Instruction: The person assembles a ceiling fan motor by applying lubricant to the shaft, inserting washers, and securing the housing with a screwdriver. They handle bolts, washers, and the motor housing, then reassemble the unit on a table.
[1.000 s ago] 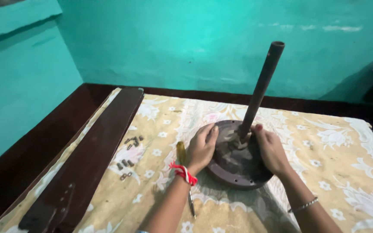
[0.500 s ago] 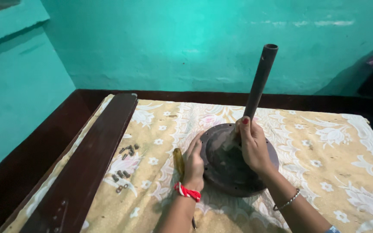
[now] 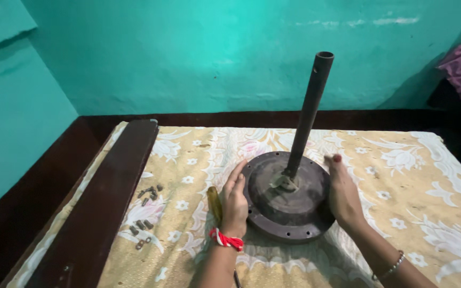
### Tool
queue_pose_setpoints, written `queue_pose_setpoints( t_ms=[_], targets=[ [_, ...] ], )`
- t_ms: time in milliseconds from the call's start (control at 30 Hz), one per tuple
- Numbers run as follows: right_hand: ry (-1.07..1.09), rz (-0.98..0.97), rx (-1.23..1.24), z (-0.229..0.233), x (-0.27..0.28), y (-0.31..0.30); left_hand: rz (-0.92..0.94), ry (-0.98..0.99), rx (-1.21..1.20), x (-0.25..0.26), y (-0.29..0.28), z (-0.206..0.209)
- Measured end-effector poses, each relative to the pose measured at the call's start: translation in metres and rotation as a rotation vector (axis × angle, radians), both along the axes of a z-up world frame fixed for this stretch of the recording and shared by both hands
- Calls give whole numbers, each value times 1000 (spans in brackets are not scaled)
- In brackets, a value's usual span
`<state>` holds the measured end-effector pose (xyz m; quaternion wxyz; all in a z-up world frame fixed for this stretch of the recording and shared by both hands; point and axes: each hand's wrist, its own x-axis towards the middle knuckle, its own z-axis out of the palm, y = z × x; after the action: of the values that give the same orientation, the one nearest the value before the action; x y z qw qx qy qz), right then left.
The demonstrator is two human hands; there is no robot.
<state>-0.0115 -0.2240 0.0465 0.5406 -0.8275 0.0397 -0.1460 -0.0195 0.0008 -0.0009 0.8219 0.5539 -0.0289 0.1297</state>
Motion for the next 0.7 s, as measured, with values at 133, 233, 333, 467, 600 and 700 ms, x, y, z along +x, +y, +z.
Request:
queue_pose_setpoints(
  t_ms=[133, 233, 333, 467, 600, 700],
  targets=[
    [-68, 222, 357, -32, -12, -8, 29, -63, 81, 2, -1, 3],
    [-100, 246, 512, -45, -15, -7, 50, -61, 141, -2, -2, 0],
    [-127, 255, 611, -44, -9, -6, 113, -93, 240, 1, -4, 3],
    [-85, 231, 653, -41, -7, -9, 141, -113, 209, -5, -8, 4],
    [-161, 183, 449, -38, -11, -8, 151, -137, 254, -6, -9, 6],
    [-65, 149, 431, -30, -14, -5, 100, -78, 176, -3, -5, 11]
  ],
)
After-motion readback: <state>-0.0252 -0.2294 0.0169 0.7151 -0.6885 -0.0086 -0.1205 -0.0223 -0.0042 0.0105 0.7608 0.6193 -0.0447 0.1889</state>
